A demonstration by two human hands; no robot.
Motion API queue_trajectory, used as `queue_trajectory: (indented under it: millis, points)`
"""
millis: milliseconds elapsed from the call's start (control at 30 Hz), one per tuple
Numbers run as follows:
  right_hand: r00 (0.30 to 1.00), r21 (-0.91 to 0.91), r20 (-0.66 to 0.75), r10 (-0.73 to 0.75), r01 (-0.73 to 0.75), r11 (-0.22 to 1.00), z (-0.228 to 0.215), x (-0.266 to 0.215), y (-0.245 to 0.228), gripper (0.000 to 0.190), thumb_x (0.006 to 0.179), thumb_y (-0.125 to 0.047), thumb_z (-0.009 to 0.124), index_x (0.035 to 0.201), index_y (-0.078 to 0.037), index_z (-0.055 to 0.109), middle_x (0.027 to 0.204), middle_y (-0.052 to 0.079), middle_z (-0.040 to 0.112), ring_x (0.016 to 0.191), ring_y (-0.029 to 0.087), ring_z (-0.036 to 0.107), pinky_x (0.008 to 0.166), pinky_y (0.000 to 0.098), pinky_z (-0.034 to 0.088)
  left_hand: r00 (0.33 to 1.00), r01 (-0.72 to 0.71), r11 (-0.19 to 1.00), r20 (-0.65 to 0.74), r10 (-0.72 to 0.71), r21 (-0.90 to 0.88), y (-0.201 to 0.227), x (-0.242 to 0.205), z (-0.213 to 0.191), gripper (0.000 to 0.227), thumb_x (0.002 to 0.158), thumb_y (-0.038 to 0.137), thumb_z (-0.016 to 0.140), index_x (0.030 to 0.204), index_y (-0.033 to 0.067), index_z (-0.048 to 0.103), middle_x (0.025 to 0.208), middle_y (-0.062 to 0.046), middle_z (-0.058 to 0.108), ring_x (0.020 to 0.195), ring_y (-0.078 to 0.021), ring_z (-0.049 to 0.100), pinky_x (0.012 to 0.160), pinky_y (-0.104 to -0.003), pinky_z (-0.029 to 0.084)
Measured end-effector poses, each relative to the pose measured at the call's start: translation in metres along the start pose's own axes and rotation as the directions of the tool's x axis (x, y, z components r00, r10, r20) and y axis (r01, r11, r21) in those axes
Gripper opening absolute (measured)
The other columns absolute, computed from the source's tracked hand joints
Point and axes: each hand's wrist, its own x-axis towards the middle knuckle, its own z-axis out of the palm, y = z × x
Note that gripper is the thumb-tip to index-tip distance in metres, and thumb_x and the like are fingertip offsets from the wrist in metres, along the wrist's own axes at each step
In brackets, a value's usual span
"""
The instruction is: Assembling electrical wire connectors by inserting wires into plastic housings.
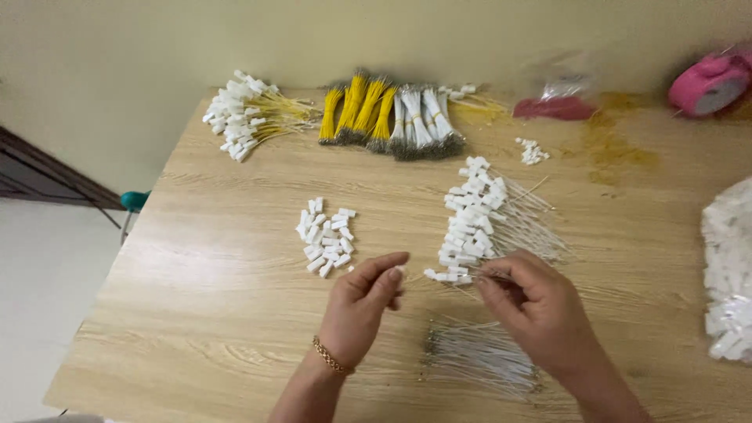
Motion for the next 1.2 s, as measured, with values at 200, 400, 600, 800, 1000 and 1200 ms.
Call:
queue_trajectory:
  millis: [200, 400, 600, 800, 1000, 1200]
  points:
    - [0.997, 0.046, -0.080, -0.001, 0.005, 0.999, 0.005, -0.002, -0.014, 0.011, 0.085, -0.009, 0.076, 0.095, -0.006, 0.073, 0.082, 0.001, 0.066, 0.061, 0.009, 0.055, 0.051, 0.0261, 0.046, 0.942, 0.335, 0.559, 0.276, -0.191, -0.758, -0.009, 0.014, 0.051, 0.022, 0.098, 0.015, 0.065, 0.116, 0.0024, 0.066, 0.093, -0.009, 0.073, 0.085, -0.0203, 0.072, 0.077, -0.034, 0.063]
    - [0.988, -0.134, -0.142, -0.064, 0.045, 0.990, 0.003, -0.004, -0.014, 0.013, 0.083, -0.009, 0.077, 0.095, -0.006, 0.073, 0.082, 0.001, 0.067, 0.059, 0.009, 0.057, 0.051, 0.0261, 0.047, 0.927, 0.375, 0.473, 0.304, -0.222, -0.797, -0.001, 0.010, 0.057, 0.019, 0.097, 0.016, 0.065, 0.111, 0.0031, 0.065, 0.093, -0.011, 0.073, 0.086, -0.0211, 0.074, 0.079, -0.035, 0.063]
    - [0.991, -0.149, -0.117, -0.070, 0.053, 0.987, 0.004, -0.002, -0.012, 0.015, 0.083, -0.011, 0.077, 0.096, -0.006, 0.071, 0.086, 0.002, 0.069, 0.062, 0.010, 0.063, 0.051, 0.0264, 0.051, 0.928, 0.372, 0.535, 0.307, -0.209, -0.759, -0.001, 0.007, 0.054, 0.018, 0.099, 0.015, 0.064, 0.111, 0.0022, 0.064, 0.094, -0.012, 0.073, 0.086, -0.0224, 0.074, 0.080, -0.036, 0.064]
    - [0.998, -0.108, -0.032, -0.052, 0.049, 0.993, 0.005, -0.001, -0.002, 0.015, 0.085, -0.013, 0.076, 0.097, -0.006, 0.072, 0.085, 0.002, 0.069, 0.067, 0.011, 0.067, 0.055, 0.0265, 0.053, 0.937, 0.342, 0.620, 0.310, -0.164, -0.706, -0.008, 0.009, 0.058, 0.017, 0.099, 0.013, 0.064, 0.111, 0.0022, 0.064, 0.096, -0.011, 0.073, 0.087, -0.0215, 0.074, 0.080, -0.036, 0.064]
    - [0.998, -0.048, 0.016, 0.063, -0.062, 0.997, 0.006, -0.003, 0.006, 0.016, 0.088, -0.013, 0.072, 0.102, -0.006, 0.071, 0.085, 0.004, 0.068, 0.071, 0.015, 0.066, 0.059, 0.0298, 0.053, 0.931, 0.354, 0.641, 0.318, -0.177, -0.681, -0.012, 0.011, 0.059, 0.014, 0.099, 0.013, 0.064, 0.109, 0.0024, 0.063, 0.097, -0.012, 0.074, 0.088, -0.0224, 0.075, 0.080, -0.037, 0.064]
    - [1.000, -0.088, 0.005, -0.030, 0.030, 0.996, 0.002, -0.003, 0.014, 0.013, 0.089, -0.012, 0.070, 0.099, -0.004, 0.068, 0.089, 0.005, 0.069, 0.075, 0.017, 0.069, 0.063, 0.0318, 0.054, 0.940, 0.329, 0.661, 0.302, -0.160, -0.674, -0.025, 0.014, 0.073, 0.014, 0.099, 0.011, 0.065, 0.109, 0.0024, 0.061, 0.098, -0.013, 0.073, 0.089, -0.0227, 0.075, 0.081, -0.038, 0.066]
